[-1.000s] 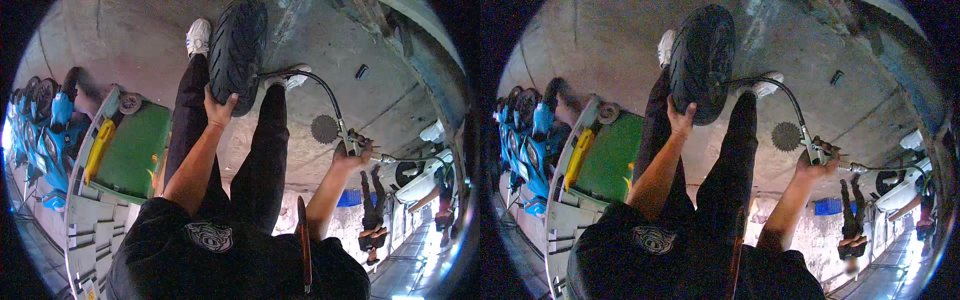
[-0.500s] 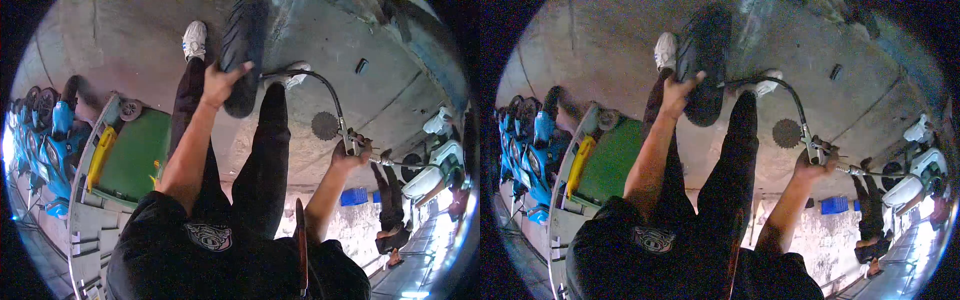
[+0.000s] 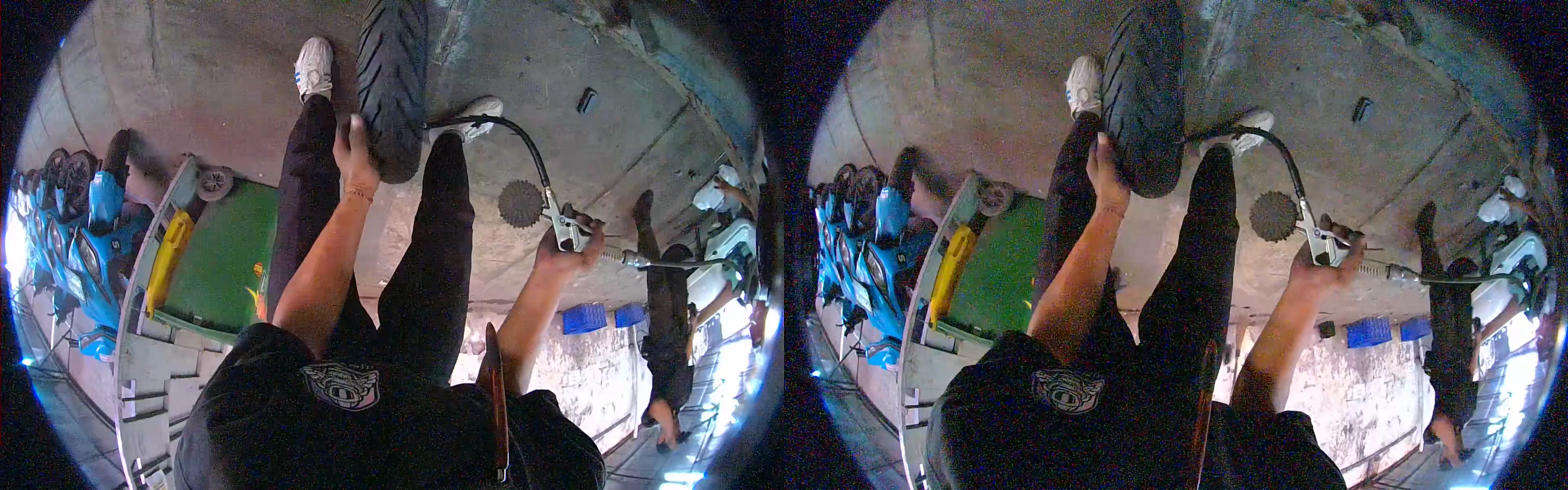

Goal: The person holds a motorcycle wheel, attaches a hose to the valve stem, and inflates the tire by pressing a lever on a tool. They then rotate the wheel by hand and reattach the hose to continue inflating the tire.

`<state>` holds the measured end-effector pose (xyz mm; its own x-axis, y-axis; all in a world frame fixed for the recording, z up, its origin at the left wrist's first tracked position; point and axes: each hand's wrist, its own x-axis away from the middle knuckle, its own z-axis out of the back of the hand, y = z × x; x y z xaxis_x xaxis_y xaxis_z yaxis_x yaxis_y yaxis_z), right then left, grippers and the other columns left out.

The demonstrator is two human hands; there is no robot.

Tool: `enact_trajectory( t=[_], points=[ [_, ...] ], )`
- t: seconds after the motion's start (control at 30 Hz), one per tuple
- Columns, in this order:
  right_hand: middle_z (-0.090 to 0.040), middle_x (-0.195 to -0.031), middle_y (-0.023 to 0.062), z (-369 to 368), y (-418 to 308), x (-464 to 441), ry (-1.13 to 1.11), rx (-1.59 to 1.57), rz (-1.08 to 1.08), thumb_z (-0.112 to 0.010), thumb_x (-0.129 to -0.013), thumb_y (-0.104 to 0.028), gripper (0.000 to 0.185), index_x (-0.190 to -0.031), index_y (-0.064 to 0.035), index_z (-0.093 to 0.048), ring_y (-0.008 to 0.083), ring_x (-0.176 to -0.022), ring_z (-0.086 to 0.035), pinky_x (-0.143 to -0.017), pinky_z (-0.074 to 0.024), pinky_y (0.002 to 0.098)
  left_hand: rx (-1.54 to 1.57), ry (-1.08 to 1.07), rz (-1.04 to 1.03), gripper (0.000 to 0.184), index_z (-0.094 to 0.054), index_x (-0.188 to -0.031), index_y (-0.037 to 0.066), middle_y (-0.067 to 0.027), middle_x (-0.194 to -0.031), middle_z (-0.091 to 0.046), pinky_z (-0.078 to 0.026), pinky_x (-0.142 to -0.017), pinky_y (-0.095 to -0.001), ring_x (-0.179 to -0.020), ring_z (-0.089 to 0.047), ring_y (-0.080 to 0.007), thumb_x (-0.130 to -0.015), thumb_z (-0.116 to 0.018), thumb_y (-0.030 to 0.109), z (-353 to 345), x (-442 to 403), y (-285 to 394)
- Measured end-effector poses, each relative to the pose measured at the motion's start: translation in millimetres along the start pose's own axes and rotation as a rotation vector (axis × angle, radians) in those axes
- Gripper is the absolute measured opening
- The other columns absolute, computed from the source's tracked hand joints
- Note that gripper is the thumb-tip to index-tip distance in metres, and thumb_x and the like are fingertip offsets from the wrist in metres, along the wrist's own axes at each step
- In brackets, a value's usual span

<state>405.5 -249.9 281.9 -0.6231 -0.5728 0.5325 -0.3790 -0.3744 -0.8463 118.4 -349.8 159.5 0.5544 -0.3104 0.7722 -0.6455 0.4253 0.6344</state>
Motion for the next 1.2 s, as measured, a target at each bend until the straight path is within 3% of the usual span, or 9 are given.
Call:
enact_trajectory(
  t=[0.13, 0.23, 0.27, 0.4, 0.63, 0.77, 0.87, 1.1, 1.2],
  points=[
    [-0.059, -0.079, 0.0068, -9.7, 9.8, 11.0, -0.017, 0.044, -0.021, -0.058, -0.082, -0.032, 0.025, -0.089, -0.0075, -0.058, 0.0217, -0.079, -0.056, -0.091, -0.0449, 0.0483, -0.063, 0.123, -0.055, 0.050, -0.052, -0.116, -0.005, -0.0074, -0.107, -0.057, -0.040, -0.087, -0.0286, -0.095, -0.050, -0.0155, -0.096, -0.045, 0.040, 1.2, 16.0, -1.3],
    [-0.058, -0.079, 0.0078, -29.9, 10.5, 34.4, 0.015, 0.130, -0.004, -0.057, -0.085, -0.033, 0.027, -0.089, -0.0062, -0.056, 0.0218, -0.078, -0.056, -0.090, -0.0463, 0.0472, 0.107, 0.116, 0.052, 0.052, -0.053, -0.113, -0.007, -0.0094, -0.107, -0.058, -0.040, -0.087, -0.0301, -0.094, -0.051, -0.0166, -0.095, -0.046, 0.042, 29.4, 9.2, -12.8],
    [-0.058, -0.079, 0.0084, -31.7, 10.3, 34.4, 0.062, 0.115, -0.062, -0.056, -0.086, -0.033, 0.027, -0.090, -0.0056, -0.055, 0.0221, -0.078, -0.056, -0.089, -0.0469, 0.0471, 0.190, 0.204, 0.224, 0.056, -0.054, -0.112, -0.008, -0.0117, -0.108, -0.058, -0.041, -0.089, -0.0332, -0.096, -0.054, -0.0195, -0.094, -0.047, 0.044, 36.6, 8.7, -7.8],
    [-0.057, -0.077, 0.0096, -43.5, 17.9, 34.9, 0.081, 0.107, -0.126, -0.055, -0.088, -0.030, 0.026, -0.091, -0.0042, -0.054, 0.0227, -0.075, -0.057, -0.087, -0.0483, 0.0469, 0.338, 0.219, 0.276, 0.060, -0.054, -0.114, -0.007, -0.0148, -0.112, -0.058, -0.044, -0.089, -0.0371, -0.101, -0.056, -0.0247, -0.091, -0.049, 0.048, 66.1, -14.7, -11.0],
    [-0.058, -0.080, 0.0092, -55.0, 15.8, 37.4, 0.011, 0.117, -0.130, -0.055, -0.088, -0.031, 0.027, -0.091, -0.0042, -0.054, 0.0229, -0.077, -0.058, -0.089, -0.0470, 0.0480, 0.321, 0.283, 0.270, 0.067, -0.053, -0.116, -0.009, -0.0132, -0.113, -0.058, -0.043, -0.089, -0.0343, -0.099, -0.056, -0.0221, -0.089, -0.051, 0.052, 61.8, -32.4, 10.2],
    [-0.058, -0.087, 0.0092, -63.3, 17.0, 41.7, -0.144, 0.071, -0.033, -0.057, -0.087, -0.031, 0.028, -0.095, -0.0045, -0.053, 0.0223, -0.085, -0.059, -0.084, -0.0517, 0.0396, 0.170, 0.332, 0.199, 0.063, -0.058, -0.109, -0.010, -0.0091, -0.105, -0.061, -0.041, -0.087, -0.0318, -0.090, -0.055, -0.0189, -0.092, -0.048, 0.050, 23.8, -26.7, 21.3],
    [-0.058, -0.092, 0.0092, -78.9, 6.7, 39.1, -0.051, 0.056, -0.025, -0.058, -0.086, -0.031, 0.030, -0.099, -0.0048, -0.053, 0.0234, -0.085, -0.059, -0.084, -0.0512, 0.0403, -0.147, 0.183, -0.086, 0.053, -0.058, -0.103, -0.008, -0.0203, -0.092, -0.063, -0.043, -0.080, -0.0368, -0.084, -0.056, -0.0248, -0.094, -0.045, 0.042, 15.4, -22.7, 0.5],
    [-0.057, -0.104, 0.0114, -104.2, -9.7, 49.8, 0.066, 0.262, 0.021, -0.054, -0.087, -0.036, 0.042, -0.110, -0.0012, -0.052, 0.0266, -0.095, -0.058, -0.087, -0.0493, 0.0395, -0.468, 0.244, -0.201, 0.050, -0.055, -0.100, -0.010, -0.0265, -0.091, -0.061, -0.043, -0.079, -0.0397, -0.084, -0.057, -0.0315, -0.093, -0.049, 0.038, -27.0, 5.8, 31.6],
    [-0.055, -0.078, 0.0034, -109.3, -9.2, 28.7, -0.003, 0.130, 0.067, -0.060, -0.081, -0.026, 0.018, -0.088, -0.0109, -0.052, 0.0207, -0.072, -0.055, -0.085, -0.0480, 0.0475, -0.388, 0.208, -0.237, 0.051, -0.055, -0.098, -0.011, -0.0249, -0.086, -0.061, -0.044, -0.077, -0.0398, -0.080, -0.056, -0.0296, -0.092, -0.050, 0.040, -38.4, -1.6, 55.6]
  ],
)
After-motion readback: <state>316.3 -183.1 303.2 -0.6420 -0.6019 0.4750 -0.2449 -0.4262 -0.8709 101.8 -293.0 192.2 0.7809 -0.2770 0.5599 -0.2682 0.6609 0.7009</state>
